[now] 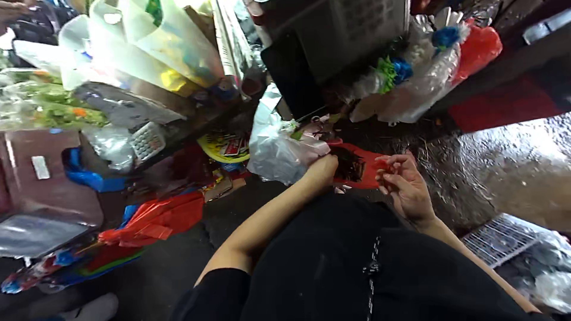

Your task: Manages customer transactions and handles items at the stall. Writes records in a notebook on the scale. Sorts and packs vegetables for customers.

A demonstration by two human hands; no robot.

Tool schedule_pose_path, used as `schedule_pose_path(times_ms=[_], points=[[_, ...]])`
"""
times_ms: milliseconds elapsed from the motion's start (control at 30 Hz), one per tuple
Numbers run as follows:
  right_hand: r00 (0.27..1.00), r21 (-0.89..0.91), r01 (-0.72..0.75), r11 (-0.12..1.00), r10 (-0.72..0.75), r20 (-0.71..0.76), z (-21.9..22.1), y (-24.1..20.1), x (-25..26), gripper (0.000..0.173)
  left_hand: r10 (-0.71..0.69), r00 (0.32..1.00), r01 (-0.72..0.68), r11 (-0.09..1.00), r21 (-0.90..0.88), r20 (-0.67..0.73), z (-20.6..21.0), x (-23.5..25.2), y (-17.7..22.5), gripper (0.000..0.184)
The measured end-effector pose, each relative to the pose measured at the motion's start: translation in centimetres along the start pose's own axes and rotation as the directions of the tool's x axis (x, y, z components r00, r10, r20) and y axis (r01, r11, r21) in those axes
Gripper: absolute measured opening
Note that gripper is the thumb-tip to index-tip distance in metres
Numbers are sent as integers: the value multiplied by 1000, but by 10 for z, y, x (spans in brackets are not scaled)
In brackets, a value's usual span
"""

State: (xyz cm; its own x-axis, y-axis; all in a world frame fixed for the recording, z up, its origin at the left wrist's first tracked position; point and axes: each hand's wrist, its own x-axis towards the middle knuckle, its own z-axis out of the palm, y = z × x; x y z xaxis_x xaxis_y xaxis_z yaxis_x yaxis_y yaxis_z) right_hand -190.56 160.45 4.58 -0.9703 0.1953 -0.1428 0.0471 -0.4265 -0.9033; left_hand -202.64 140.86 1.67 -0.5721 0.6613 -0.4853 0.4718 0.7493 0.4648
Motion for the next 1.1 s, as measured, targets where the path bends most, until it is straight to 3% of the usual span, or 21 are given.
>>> schedule_pose_path(times_ms=[100, 200, 333, 433, 500, 533, 567, 633, 667, 800, 933, 1033, 1100], points=[[1000, 72, 3, 997, -2, -14, 2, -1, -15, 31, 98, 995, -101, 992, 81, 33, 14, 34, 16, 49], [1000, 140, 2, 990, -5, 22, -1, 1, -27, 26, 96, 974, -134, 975, 180, 205, 30, 74, 13, 74], [998, 117, 22, 993, -29, 52, -14, 9, -40, 23, 111, 957, -193, 934, 302, 269, 58, 101, -16, 52], [1000, 144, 9, 990, -6, -24, -22, 14, -42, 26, 61, 953, -145, 952, 271, 296, 44, 100, -20, 43], [996, 179, -5, 984, 22, -88, -21, 14, -40, 27, -80, 937, -27, 954, 298, 341, 11, 84, -3, 41], [994, 187, -11, 982, 31, -106, -21, 13, -38, 26, -248, 863, 92, 934, 346, 440, -14, 77, 20, 45], [992, 187, -15, 982, 38, -117, -20, 12, -37, 26, -303, 846, 146, 923, 357, 439, -22, 72, 27, 45], [992, 186, -22, 982, 45, -120, -18, 9, -32, 26, -124, 978, 75, 961, 267, 171, 9, 70, -5, 43], [992, 185, -28, 982, 50, -114, -16, 9, -30, 25, -89, 987, 54, 966, 253, 130, 21, 73, -18, 52], [998, 169, -68, 983, 70, -6, 2, 9, -25, 23, -330, 937, 304, 933, 194, 117, 52, 64, -34, 107], [985, 132, -71, 989, 49, 164, 8, 19, -28, 24, -356, 924, 291, 890, 351, 136, 83, 63, -41, 105], [981, 150, -72, 986, 43, 187, 10, 22, -28, 24, -308, 933, 212, 889, 406, 186, 78, 61, -46, 88], [988, 170, -54, 984, 28, 149, 11, 20, -26, 23, -244, 953, 176, 930, 323, 182, 69, 60, -55, 71]])
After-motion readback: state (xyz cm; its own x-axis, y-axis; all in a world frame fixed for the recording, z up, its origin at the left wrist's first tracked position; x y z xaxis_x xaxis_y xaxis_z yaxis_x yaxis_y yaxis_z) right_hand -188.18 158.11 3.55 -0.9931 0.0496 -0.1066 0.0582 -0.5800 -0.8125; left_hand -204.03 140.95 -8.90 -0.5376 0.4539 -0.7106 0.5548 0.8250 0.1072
